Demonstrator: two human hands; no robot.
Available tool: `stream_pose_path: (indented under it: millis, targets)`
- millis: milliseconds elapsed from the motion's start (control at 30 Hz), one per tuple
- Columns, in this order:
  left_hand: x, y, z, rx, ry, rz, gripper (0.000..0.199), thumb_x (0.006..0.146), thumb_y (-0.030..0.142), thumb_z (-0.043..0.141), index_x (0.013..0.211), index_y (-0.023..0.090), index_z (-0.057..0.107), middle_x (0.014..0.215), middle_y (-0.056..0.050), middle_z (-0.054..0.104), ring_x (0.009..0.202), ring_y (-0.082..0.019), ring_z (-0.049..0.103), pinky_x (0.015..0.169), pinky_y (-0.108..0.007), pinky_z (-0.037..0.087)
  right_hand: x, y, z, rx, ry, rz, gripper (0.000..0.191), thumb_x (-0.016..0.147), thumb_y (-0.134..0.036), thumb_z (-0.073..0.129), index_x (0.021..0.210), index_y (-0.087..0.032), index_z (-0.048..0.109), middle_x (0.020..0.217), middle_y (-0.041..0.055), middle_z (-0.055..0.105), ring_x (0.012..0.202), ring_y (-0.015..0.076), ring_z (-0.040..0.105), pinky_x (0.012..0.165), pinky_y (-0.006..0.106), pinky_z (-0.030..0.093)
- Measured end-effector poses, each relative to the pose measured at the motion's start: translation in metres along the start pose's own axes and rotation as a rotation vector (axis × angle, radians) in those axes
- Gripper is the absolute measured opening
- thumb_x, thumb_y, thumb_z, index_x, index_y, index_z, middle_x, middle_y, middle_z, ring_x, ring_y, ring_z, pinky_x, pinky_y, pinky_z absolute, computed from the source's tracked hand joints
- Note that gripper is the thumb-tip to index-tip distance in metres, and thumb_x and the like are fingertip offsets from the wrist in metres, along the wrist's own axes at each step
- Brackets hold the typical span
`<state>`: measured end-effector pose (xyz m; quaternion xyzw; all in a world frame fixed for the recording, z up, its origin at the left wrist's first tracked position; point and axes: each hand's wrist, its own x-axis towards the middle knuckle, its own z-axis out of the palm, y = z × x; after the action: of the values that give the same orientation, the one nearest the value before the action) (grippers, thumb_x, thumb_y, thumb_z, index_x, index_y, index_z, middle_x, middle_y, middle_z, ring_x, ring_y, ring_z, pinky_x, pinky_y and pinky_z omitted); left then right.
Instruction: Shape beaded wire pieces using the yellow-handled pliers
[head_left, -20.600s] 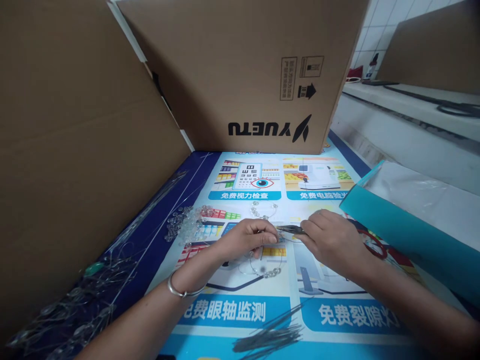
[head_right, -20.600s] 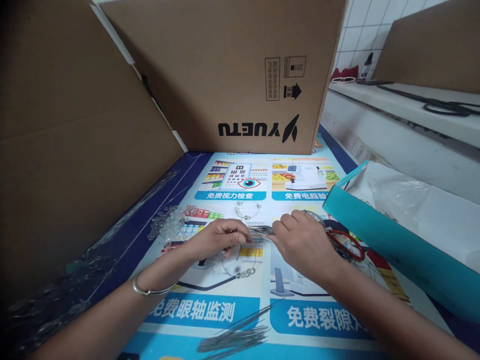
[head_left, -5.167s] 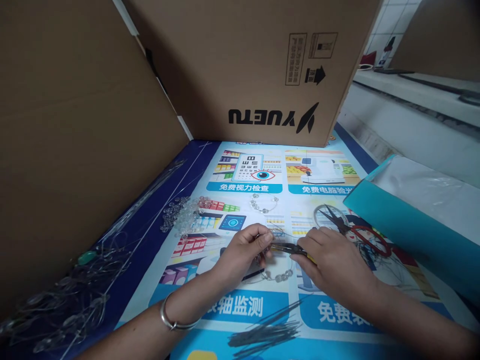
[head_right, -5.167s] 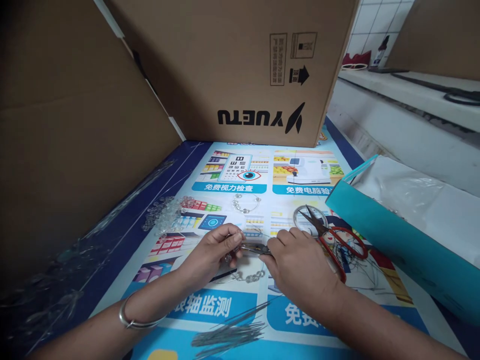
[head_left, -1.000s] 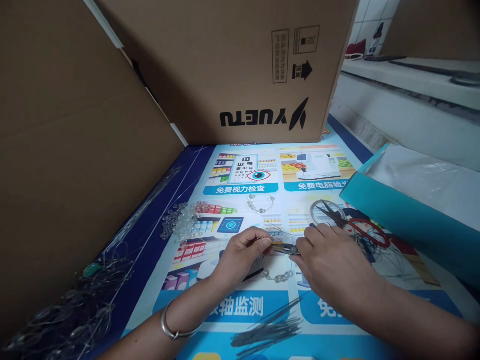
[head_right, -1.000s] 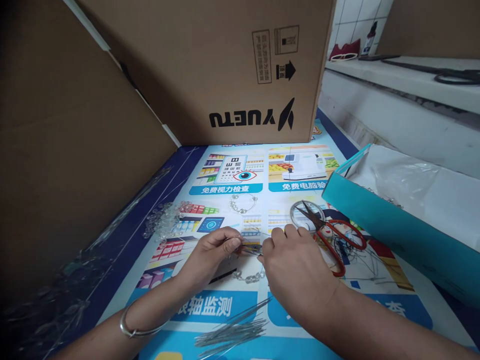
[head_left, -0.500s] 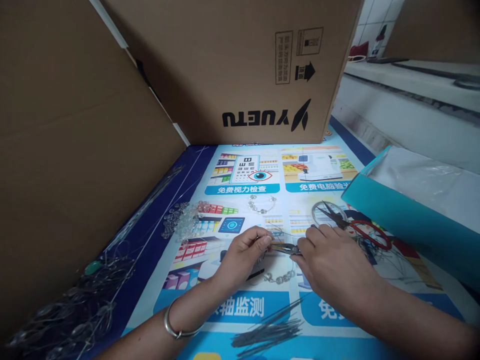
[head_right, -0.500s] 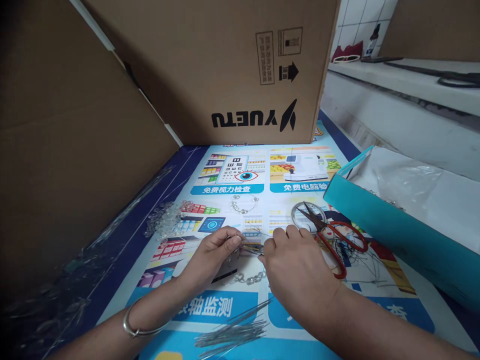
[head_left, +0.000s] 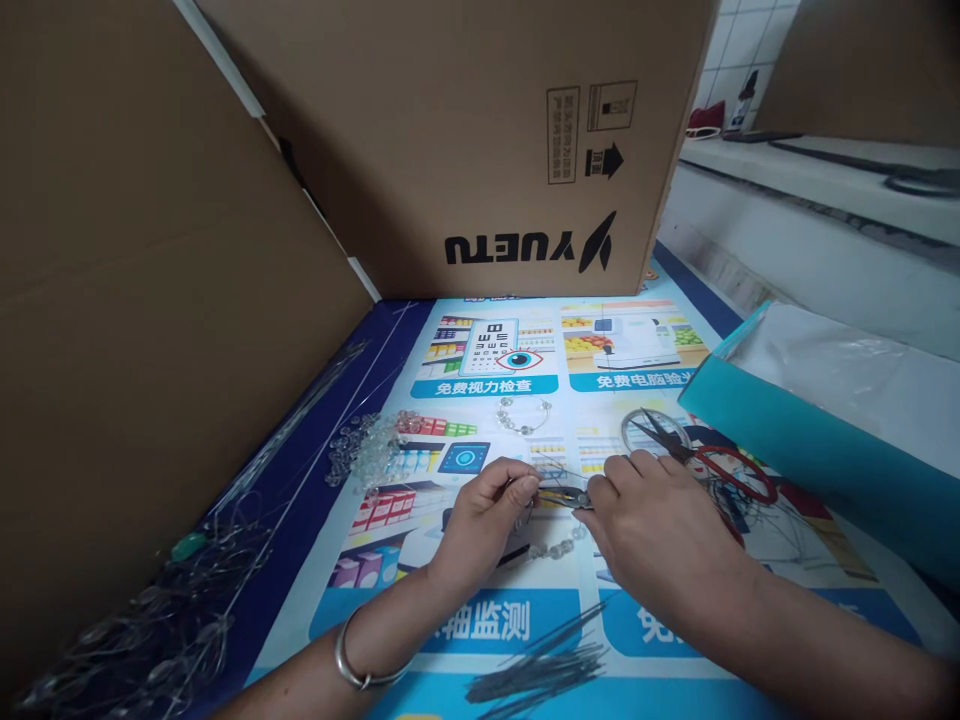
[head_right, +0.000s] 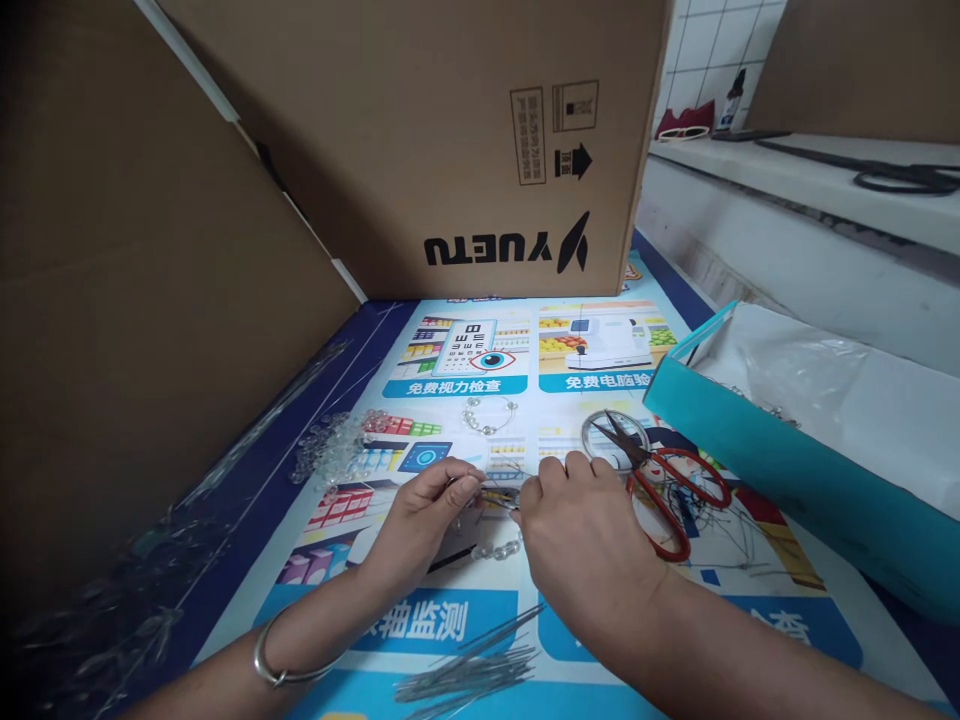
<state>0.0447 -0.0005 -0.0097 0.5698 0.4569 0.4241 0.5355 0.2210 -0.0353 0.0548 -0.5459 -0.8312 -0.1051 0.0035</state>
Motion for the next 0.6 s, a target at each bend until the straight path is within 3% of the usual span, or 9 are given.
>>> stream_pose_path:
  millis: [267,600]
  targets:
    - [-0.0018,0.0012,-0.0013,0.05,0.036,0.131,0.011,0.083,0.026,0.053,0.084,0.019,0.061,0.075,0.0,0.056,0.07,-0.013,0.052,0.069,-0.026,0.04,0.001,-0.0024,-0.0044,-0.013,0.01,-0.003,0.022,0.086,-0.033,0.046,0.082,-0.017,0.06,0.079,0.0084,0.057,0.074,0.0228,0.048,0.064,0.035,0.026]
    - [-0.005,0.0012,-0.0033,0.038,0.053,0.189,0.01,0.083,0.023,0.052,0.083,0.018,0.061,0.077,-0.001,0.055,0.073,-0.014,0.053,0.07,-0.026,0.041,0.0003,-0.0075,-0.0103,-0.031,0.057,-0.015,0.017,0.085,-0.028,0.046,0.081,-0.018,0.059,0.076,0.007,0.055,0.072,0.0226,0.047,0.061,0.035,0.024]
